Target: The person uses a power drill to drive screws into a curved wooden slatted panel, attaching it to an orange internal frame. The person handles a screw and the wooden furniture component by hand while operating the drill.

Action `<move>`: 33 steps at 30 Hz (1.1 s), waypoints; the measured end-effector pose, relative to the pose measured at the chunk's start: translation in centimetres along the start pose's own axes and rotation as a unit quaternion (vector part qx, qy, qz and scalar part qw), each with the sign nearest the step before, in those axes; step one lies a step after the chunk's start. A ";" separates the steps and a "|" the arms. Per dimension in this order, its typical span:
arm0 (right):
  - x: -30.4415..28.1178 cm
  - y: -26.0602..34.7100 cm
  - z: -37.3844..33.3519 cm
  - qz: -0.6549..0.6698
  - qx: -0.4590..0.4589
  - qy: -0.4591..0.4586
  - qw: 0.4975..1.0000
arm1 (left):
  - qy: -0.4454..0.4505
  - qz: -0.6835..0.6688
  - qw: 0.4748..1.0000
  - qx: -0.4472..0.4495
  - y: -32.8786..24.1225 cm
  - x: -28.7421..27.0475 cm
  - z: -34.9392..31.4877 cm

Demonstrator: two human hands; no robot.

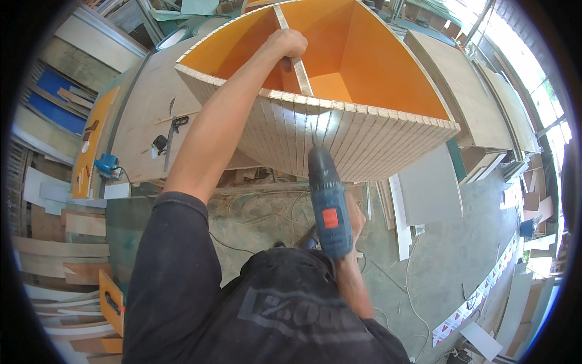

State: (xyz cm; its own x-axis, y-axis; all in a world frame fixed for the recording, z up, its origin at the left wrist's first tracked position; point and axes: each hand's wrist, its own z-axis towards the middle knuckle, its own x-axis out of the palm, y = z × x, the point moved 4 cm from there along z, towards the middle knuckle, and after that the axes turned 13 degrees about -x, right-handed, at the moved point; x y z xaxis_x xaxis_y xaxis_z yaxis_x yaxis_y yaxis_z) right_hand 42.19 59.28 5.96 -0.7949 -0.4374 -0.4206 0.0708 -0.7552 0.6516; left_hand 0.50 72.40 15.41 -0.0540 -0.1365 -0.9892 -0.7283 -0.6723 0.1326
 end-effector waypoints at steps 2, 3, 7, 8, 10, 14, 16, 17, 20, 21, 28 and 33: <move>-0.6 -0.7 -2.9 0.001 0.008 -0.013 1.000 | 0.011 -0.019 1.000 -0.008 -1.0 -0.6 -0.2; -0.3 -1.1 -4.4 0.012 0.024 -0.023 0.999 | 0.007 -0.030 0.999 -0.017 -1.0 -0.7 -0.4; 1.1 -2.3 -7.4 -0.026 -0.004 -0.004 1.000 | -0.030 -0.099 0.992 -0.072 0.2 -0.6 -1.5; 1.6 -2.9 -8.1 -0.012 0.003 -0.003 1.000 | -0.042 -0.127 0.987 -0.090 0.8 -0.6 -2.0; 2.0 -5.1 -9.5 0.002 0.021 -0.004 1.000 | -0.095 -0.266 0.947 -0.156 0.5 -0.9 -4.0; 3.4 -8.3 -10.5 -0.025 -0.023 0.011 0.999 | -0.133 -0.236 0.958 -0.095 -0.4 -2.3 -10.2; 4.3 -9.9 -10.9 0.020 -0.017 -0.013 1.000 | -0.134 -0.018 0.988 0.078 -2.1 -1.3 -10.1; 4.7 -9.9 -10.5 0.021 -0.023 -0.015 0.999 | -0.130 0.096 0.973 0.162 -2.6 -0.4 -10.1; 5.5 -10.2 -10.0 0.029 -0.022 -0.012 0.999 | -0.202 0.118 0.964 0.127 -2.3 0.7 -9.7; 5.9 -10.5 -9.9 0.036 -0.008 -0.006 0.999 | -0.165 0.126 0.970 0.123 -2.3 0.8 -9.1; 7.9 -11.7 -10.2 0.070 -0.013 -0.064 0.995 | -0.187 0.142 0.964 0.129 -2.5 0.8 -8.6; 7.8 -11.2 -10.2 0.084 0.025 -0.044 0.995 | -0.195 0.155 0.962 0.114 -2.8 1.0 -8.5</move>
State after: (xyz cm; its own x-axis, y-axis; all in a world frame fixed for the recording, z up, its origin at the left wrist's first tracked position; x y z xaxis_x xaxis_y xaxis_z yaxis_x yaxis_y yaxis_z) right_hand 41.32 59.40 -11.04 -0.8243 -0.5095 -0.2470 0.1795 -0.6488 0.7395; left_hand 8.29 67.92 14.57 -0.5118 0.0086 -0.8591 -0.7648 -0.4600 0.4510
